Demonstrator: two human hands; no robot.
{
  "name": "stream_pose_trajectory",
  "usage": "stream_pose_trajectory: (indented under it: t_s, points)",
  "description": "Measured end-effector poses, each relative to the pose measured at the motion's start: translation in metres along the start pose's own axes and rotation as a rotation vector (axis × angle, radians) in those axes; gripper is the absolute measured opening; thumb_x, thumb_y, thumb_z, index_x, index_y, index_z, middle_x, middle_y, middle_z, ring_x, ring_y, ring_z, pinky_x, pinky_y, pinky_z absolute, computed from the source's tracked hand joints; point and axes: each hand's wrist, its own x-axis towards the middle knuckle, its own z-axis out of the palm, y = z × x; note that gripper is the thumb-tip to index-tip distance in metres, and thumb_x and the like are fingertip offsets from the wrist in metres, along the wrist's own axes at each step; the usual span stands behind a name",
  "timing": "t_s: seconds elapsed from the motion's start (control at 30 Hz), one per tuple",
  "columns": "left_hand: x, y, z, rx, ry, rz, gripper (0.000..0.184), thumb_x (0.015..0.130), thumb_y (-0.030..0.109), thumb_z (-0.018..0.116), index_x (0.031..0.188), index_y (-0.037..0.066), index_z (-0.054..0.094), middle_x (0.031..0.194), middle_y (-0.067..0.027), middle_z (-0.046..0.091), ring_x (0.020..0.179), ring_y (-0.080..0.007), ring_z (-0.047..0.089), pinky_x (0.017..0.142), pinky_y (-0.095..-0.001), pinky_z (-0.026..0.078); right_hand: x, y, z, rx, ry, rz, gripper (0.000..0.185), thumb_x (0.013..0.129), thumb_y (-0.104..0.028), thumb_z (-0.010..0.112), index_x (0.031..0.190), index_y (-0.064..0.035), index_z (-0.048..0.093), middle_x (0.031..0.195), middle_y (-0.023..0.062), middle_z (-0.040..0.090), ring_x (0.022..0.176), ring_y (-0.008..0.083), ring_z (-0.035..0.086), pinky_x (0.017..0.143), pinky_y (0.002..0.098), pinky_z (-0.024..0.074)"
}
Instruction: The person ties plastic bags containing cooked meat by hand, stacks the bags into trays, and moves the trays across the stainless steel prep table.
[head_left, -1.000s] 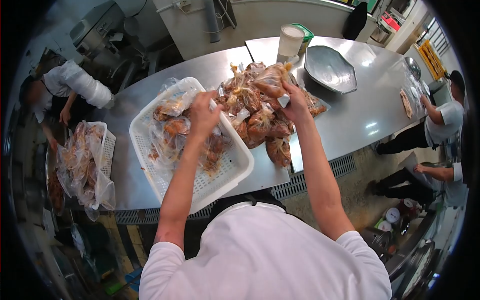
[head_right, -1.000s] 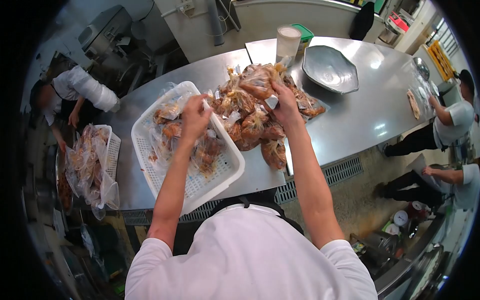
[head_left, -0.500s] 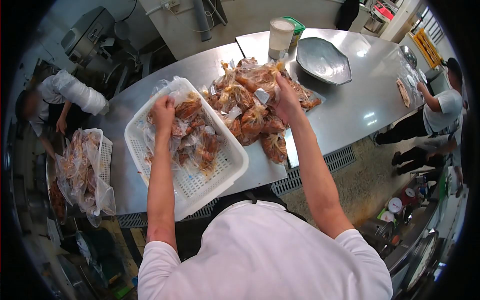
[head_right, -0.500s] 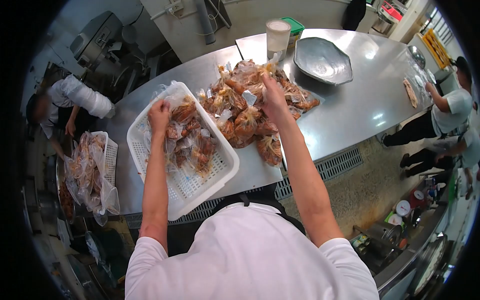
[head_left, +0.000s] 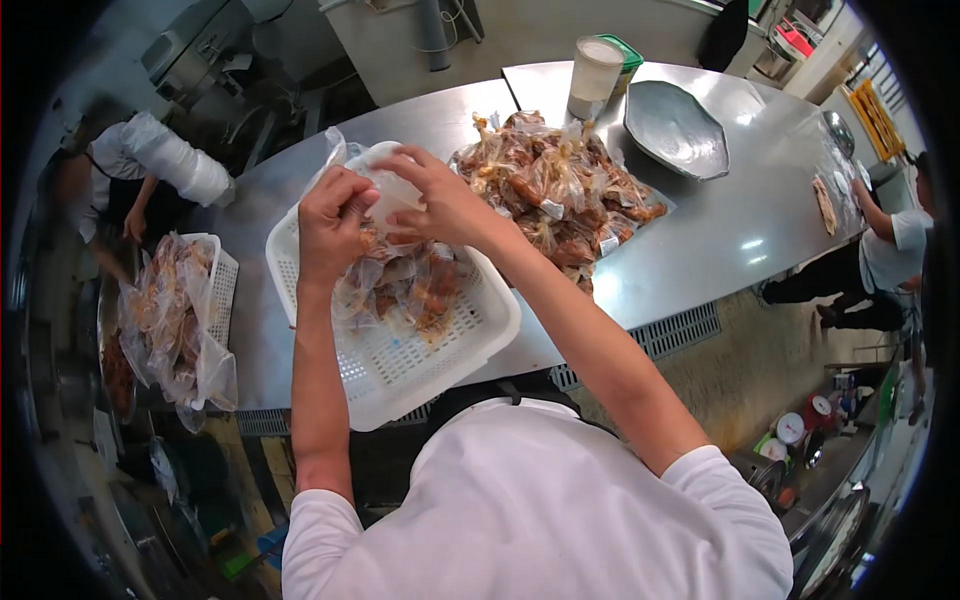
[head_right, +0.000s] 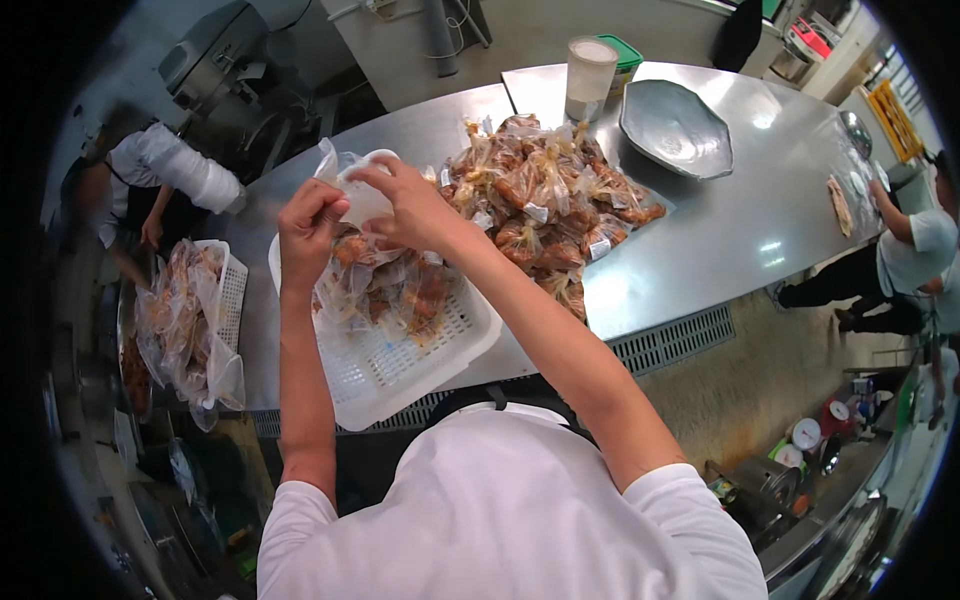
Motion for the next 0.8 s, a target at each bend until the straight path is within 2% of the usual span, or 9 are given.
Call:
stream_pose_trajectory:
  t_s: [0.13,0.17,0.4,0.47,0.53,0.6,0.67,0.73,0.8]
  points:
    - [-0.022,0.003,-0.009,-0.11,-0.02,-0.158,0.012,0.084,0.001,0.075,0.091,-0.001,0.065,0.096,-0.004,0.058,0.075,-0.017,0.057,0.064,-0.0274,0.046,0.005,-0.01,-0.004,0.153,-0.169,0.18,0.027,0.076,-0.006,0.08,0.1,-0.0024,0.067,0.093,0.0136,0.069,0.085,0.0179,0.064,0.075,0.0334,0.0528]
    - [-0.027,0.011,-0.005,-0.162,-0.028,-0.13,0.016,0.082,0.003,0.077,0.09,0.0,0.064,0.102,-0.0028,0.056,0.082,-0.0164,0.059,0.065,-0.0287,0.048,0.003,-0.02,-0.009,0.229,-0.152,0.186,0.022,0.076,-0.003,0.079,0.094,-0.0004,0.066,0.082,0.0075,0.066,0.077,0.0142,0.06,0.073,0.0314,0.0509]
    - [-0.062,-0.043,-0.016,0.01,-0.284,-0.172,0.018,0.078,0.008,0.08,0.087,0.001,0.066,0.105,-0.005,0.061,0.092,-0.0129,0.059,0.07,-0.0314,0.049,-0.006,-0.031,-0.054,0.219,-0.355,0.131,0.018,0.079,-0.001,0.077,0.093,0.0003,0.066,0.084,0.0018,0.065,0.08,0.0101,0.059,0.072,0.0293,0.0496]
    - [-0.055,-0.026,-0.042,-0.078,-0.312,-0.49,0.021,0.078,0.013,0.082,0.087,0.002,0.067,0.108,-0.0057,0.062,0.102,-0.0155,0.057,0.079,-0.0346,0.048,-0.011,-0.032,-0.068,0.156,-0.389,0.271,0.019,0.08,-0.004,0.079,0.093,-0.0004,0.066,0.084,0.0018,0.063,0.08,0.0107,0.058,0.07,0.0288,0.0482]
    - [-0.059,-0.015,-0.036,-0.103,-0.317,-0.463,0.022,0.079,0.015,0.081,0.091,0.001,0.069,0.104,-0.0061,0.063,0.101,-0.0195,0.059,0.082,-0.0366,0.048,-0.014,-0.032,-0.07,0.18,-0.384,0.281,0.02,0.08,-0.008,0.081,0.091,-0.0004,0.066,0.085,0.001,0.062,0.079,0.0111,0.057,0.068,0.029,0.0468]
    - [-0.069,-0.007,-0.007,-0.087,-0.277,-0.157,0.024,0.078,0.014,0.082,0.093,0.001,0.068,0.1,-0.0055,0.064,0.094,-0.0205,0.061,0.08,-0.0364,0.05,-0.016,-0.04,-0.07,0.188,-0.381,0.265,0.024,0.078,-0.01,0.081,0.095,-0.0002,0.069,0.084,0.01,0.066,0.08,0.0207,0.063,0.074,0.0336,0.0502]
    - [-0.083,-0.008,0.017,-0.018,-0.282,0.051,0.03,0.075,0.013,0.085,0.094,0.001,0.066,0.098,-0.0044,0.063,0.092,-0.0204,0.062,0.08,-0.036,0.05,-0.019,-0.045,-0.072,0.129,-0.35,0.222,0.022,0.077,-0.008,0.081,0.094,-0.0003,0.069,0.084,0.0108,0.066,0.081,0.0231,0.064,0.074,0.0343,0.0506]
    - [-0.091,-0.013,0.013,-0.088,-0.465,-0.174,0.037,0.071,0.014,0.086,0.1,0.002,0.068,0.101,-0.0111,0.063,0.09,-0.0264,0.064,0.079,-0.0368,0.052,-0.023,-0.045,-0.08,0.059,-0.317,0.187,0.021,0.077,-0.006,0.08,0.093,-0.0003,0.068,0.085,0.0117,0.066,0.081,0.0256,0.065,0.074,0.035,0.051]
    - [-0.087,-0.015,-0.005,-0.09,-0.34,-0.224,0.033,0.07,0.012,0.086,0.094,0.001,0.066,0.101,-0.0116,0.063,0.089,-0.0264,0.064,0.078,-0.0368,0.052,-0.029,-0.044,-0.089,-0.008,-0.198,0.224,0.018,0.077,-0.001,0.077,0.092,0.0,0.067,0.084,0.0124,0.066,0.083,0.0299,0.065,0.073,0.0361,0.0521]
